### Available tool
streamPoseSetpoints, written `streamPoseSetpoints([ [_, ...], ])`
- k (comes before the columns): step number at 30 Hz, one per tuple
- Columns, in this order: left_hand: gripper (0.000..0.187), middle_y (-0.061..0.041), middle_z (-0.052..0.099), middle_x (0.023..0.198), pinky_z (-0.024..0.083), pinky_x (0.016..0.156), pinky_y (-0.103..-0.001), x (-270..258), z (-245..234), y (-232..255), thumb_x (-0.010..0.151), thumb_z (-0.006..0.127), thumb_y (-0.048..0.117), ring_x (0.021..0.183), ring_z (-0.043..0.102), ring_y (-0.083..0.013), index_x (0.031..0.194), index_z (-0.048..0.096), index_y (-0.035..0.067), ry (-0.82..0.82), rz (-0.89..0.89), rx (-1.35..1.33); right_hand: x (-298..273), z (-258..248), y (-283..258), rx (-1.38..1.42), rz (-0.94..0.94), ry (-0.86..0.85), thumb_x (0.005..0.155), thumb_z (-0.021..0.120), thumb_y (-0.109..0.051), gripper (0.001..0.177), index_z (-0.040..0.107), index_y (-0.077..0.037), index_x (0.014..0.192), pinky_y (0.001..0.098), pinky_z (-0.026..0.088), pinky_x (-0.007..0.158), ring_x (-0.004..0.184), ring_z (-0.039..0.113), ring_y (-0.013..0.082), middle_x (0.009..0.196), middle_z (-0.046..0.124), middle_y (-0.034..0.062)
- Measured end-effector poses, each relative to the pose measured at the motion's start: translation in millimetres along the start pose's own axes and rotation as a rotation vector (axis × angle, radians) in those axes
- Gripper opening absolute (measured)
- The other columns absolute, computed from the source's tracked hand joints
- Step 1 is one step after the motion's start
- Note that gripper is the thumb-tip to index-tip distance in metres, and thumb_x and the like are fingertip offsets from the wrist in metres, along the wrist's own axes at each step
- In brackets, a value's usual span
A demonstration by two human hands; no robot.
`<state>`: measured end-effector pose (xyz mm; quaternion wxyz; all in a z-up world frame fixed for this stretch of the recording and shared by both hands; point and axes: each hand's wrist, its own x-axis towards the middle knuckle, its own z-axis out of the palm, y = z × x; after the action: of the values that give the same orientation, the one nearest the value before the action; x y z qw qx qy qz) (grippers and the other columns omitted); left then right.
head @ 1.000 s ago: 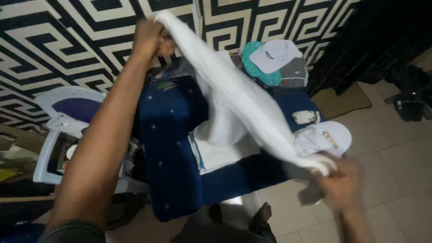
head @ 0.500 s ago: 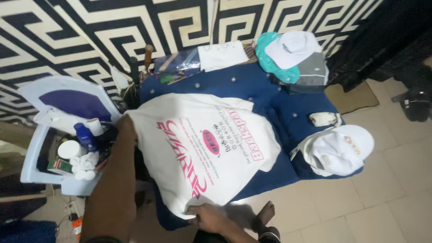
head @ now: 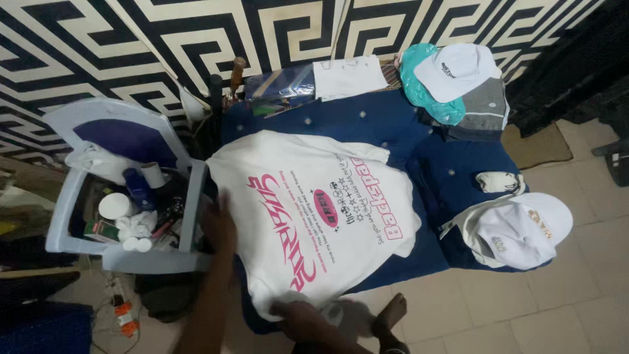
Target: The person picks up and unfolds white garments, shakes them, and folds each one by hand, stacking them on a blue surface.
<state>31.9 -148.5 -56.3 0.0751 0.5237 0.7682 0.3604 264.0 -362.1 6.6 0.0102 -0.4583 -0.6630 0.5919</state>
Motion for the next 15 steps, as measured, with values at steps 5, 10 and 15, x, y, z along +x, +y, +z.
streamPoseSetpoints([
  [5,0.085,-0.030,0.064,0.124,0.052,0.093,-0.046,-81.2,-14.0,-18.3,0.072,0.091,0.037,0.111,0.064,-0.0416,0.133,0.054,-0.010,-0.356,-0.293,-0.131,-22.0,-15.0,-26.6,-0.080,-0.086,0.042,0.091,0.065,-0.021,0.039,0.062,-0.011,0.128,0.0496,0.051,0.093,0.107,0.066,0.0418,0.112,0.071,0.0206],
  [10,0.058,-0.021,0.074,0.112,0.054,0.083,-0.042,-72.4,-8.4,-43.3,0.075,0.083,0.018,0.094,0.066,-0.0341,0.125,0.069,-0.009,-0.523,-0.445,-0.652,-15.8,-17.0,-27.8,-0.050,-0.074,-0.035,0.094,0.062,-0.018,0.037,0.062,-0.010,0.131,0.0489,0.052,0.092,0.102,0.069,0.0385,0.109,0.072,0.0196],
  [15,0.062,-0.018,0.073,0.117,0.054,0.083,-0.041,-78.8,-17.2,-34.0,0.079,0.086,0.025,0.096,0.069,-0.0294,0.128,0.066,-0.006,-0.551,-0.708,-0.714,-0.8,0.4,20.0,0.048,-0.116,-0.022,0.090,0.065,-0.011,0.036,0.065,-0.006,0.125,0.0471,0.053,0.091,0.107,0.068,0.0327,0.114,0.070,0.0139],
])
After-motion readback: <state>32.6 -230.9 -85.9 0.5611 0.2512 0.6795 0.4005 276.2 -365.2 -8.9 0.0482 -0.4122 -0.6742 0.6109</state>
